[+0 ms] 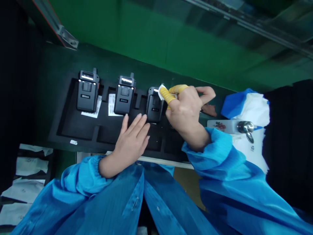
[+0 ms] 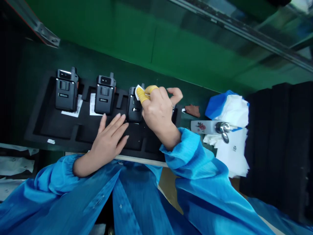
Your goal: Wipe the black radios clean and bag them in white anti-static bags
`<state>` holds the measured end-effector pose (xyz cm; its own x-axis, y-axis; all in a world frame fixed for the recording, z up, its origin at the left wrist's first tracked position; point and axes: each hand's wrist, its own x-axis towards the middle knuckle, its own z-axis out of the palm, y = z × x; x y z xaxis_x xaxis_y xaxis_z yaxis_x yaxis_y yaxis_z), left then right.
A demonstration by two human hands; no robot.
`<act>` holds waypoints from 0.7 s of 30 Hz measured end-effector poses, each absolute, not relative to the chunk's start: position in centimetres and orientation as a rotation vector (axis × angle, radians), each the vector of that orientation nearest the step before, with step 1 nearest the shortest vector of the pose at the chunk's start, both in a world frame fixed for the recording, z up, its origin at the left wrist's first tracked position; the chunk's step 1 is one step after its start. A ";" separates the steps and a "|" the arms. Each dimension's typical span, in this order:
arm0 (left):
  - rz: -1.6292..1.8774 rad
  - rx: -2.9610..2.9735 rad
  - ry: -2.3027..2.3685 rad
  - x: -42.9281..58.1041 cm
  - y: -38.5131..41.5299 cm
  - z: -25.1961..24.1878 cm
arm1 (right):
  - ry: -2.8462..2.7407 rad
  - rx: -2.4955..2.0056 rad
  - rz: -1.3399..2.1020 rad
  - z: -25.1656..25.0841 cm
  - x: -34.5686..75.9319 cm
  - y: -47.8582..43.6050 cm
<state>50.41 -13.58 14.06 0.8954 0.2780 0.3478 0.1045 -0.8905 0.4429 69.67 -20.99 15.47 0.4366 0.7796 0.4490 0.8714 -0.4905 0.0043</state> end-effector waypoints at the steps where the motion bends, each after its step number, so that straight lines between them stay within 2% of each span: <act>1: 0.588 2.640 0.340 50.0 -12.9 14.1 | -1.466 -2.444 -0.555 15.9 69.4 -19.7; 5: 0.616 2.659 0.532 48.4 -10.4 13.8 | -1.589 -2.411 -0.429 16.5 68.4 -14.2; 10: 0.605 2.682 0.555 48.0 -9.5 13.0 | -1.804 -2.432 -0.350 16.1 67.3 -10.2; 15: 0.576 2.665 0.563 48.2 -9.6 13.0 | -1.979 -2.424 -0.347 15.9 67.3 -11.1; 21: 0.594 2.641 0.563 48.1 -9.5 13.0 | -1.804 -2.428 -0.422 14.9 68.9 -13.5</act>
